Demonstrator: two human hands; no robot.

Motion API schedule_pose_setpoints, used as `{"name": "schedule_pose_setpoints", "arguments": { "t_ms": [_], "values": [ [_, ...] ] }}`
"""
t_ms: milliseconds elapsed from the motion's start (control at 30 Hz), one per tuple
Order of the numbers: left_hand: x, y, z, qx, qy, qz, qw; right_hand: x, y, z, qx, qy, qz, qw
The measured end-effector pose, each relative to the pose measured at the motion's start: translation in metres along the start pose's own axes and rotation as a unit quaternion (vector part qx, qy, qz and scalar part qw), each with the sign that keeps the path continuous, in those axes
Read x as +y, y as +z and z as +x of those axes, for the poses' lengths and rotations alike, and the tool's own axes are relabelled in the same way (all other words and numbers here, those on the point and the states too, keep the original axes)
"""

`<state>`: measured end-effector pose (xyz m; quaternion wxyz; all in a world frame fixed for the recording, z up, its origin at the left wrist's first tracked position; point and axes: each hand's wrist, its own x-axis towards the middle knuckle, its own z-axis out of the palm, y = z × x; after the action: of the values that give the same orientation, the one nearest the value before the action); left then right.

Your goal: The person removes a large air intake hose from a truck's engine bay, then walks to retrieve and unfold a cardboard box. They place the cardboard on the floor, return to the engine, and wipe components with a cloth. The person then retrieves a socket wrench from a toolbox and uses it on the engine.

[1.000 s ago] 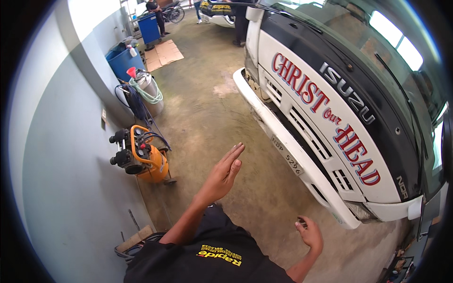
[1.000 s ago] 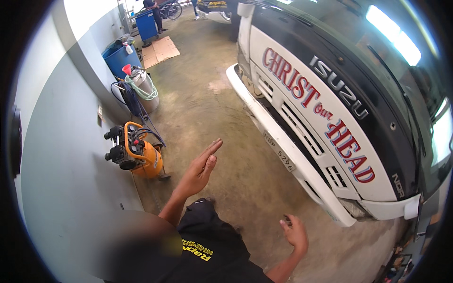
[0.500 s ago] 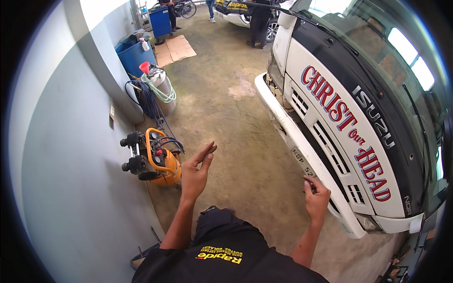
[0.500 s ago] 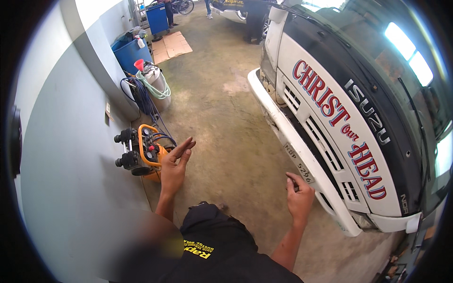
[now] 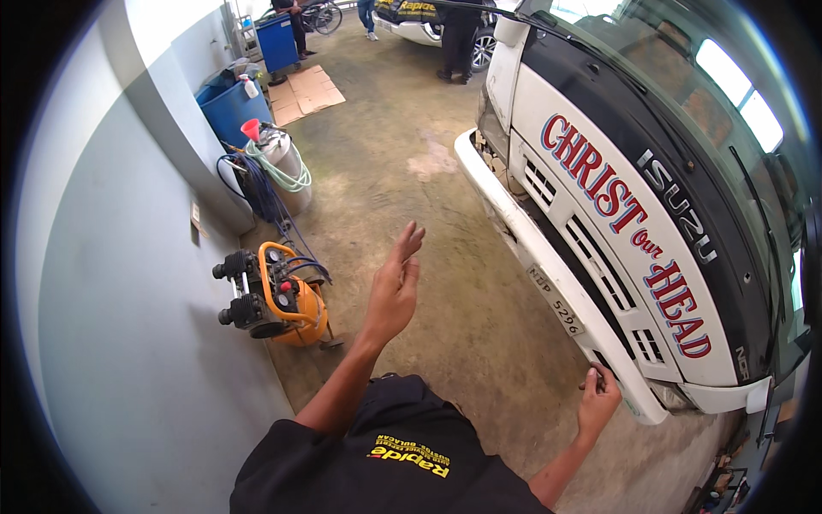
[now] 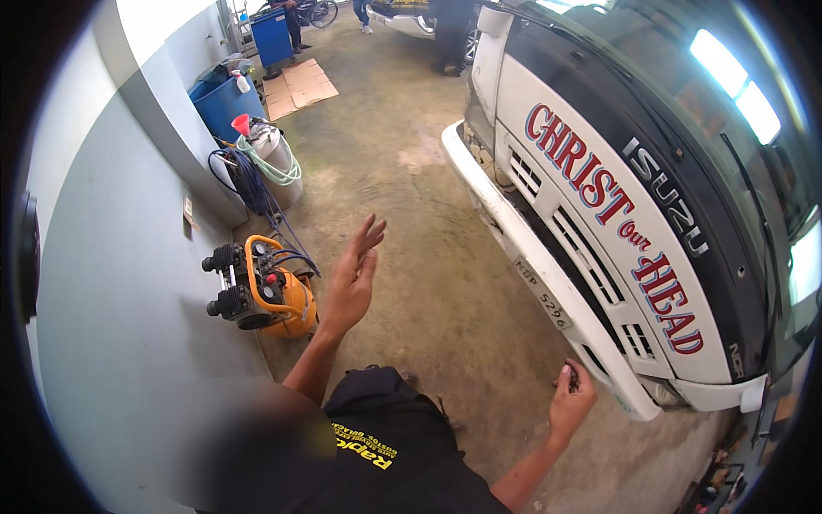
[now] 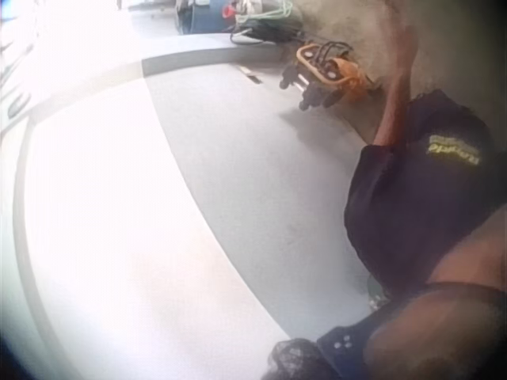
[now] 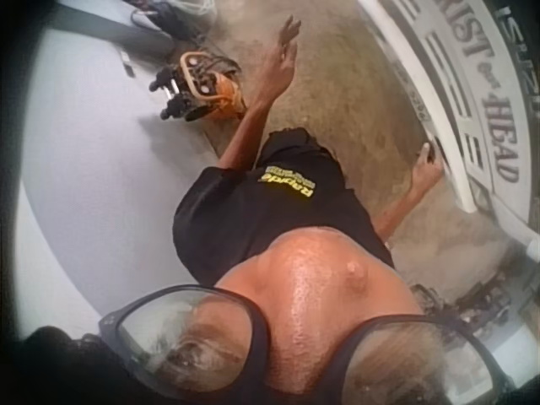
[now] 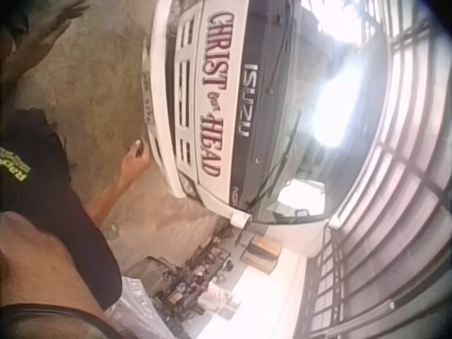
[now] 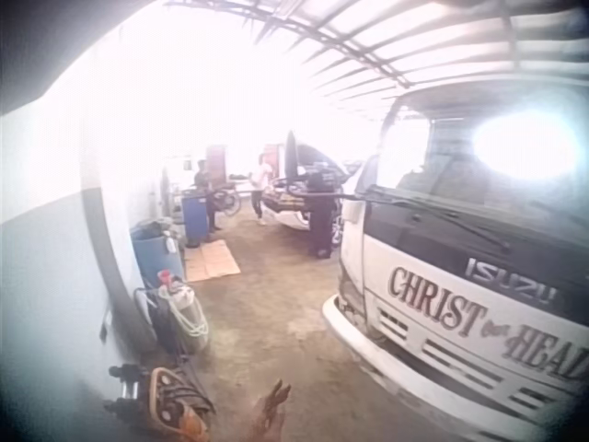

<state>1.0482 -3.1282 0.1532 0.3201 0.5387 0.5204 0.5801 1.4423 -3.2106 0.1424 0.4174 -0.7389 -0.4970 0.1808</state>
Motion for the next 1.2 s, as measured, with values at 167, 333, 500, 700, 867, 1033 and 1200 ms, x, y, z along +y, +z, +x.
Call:
{"name": "schedule_pose_setpoints", "arguments": {
  "t_ms": [167, 333, 500, 700, 867, 1033, 1200],
  "values": [
    [0.007, 0.020, 0.001, -0.051, -0.028, -0.023, 0.998, 0.013, -0.013, -0.011, 0.022, 0.014, 0.000, 1.000],
    [-0.006, 0.024, 0.001, -0.058, -0.010, -0.006, 0.998, 0.014, -0.021, -0.021, 0.047, 0.027, 0.000, 0.999],
    [-0.013, 0.022, -0.003, -0.038, -0.006, -0.014, 0.999, 0.016, -0.025, -0.022, 0.050, 0.032, -0.021, 0.998],
    [-0.009, 0.025, -0.007, -0.051, -0.020, 0.001, 0.998, 0.028, -0.035, -0.022, 0.060, 0.026, 0.012, 0.998],
    [-0.001, 0.041, -0.011, -0.045, -0.011, -0.007, 0.999, 0.032, -0.044, -0.022, 0.066, 0.039, 0.014, 0.997],
    [-0.003, 0.050, -0.019, -0.027, 0.043, 0.000, 0.999, 0.030, -0.041, -0.021, 0.042, 0.037, 0.018, 0.998],
    [0.021, 0.050, -0.026, -0.133, -0.044, -0.003, 0.990, 0.032, -0.038, -0.027, 0.049, 0.048, 0.019, 0.997]
  ]
}}
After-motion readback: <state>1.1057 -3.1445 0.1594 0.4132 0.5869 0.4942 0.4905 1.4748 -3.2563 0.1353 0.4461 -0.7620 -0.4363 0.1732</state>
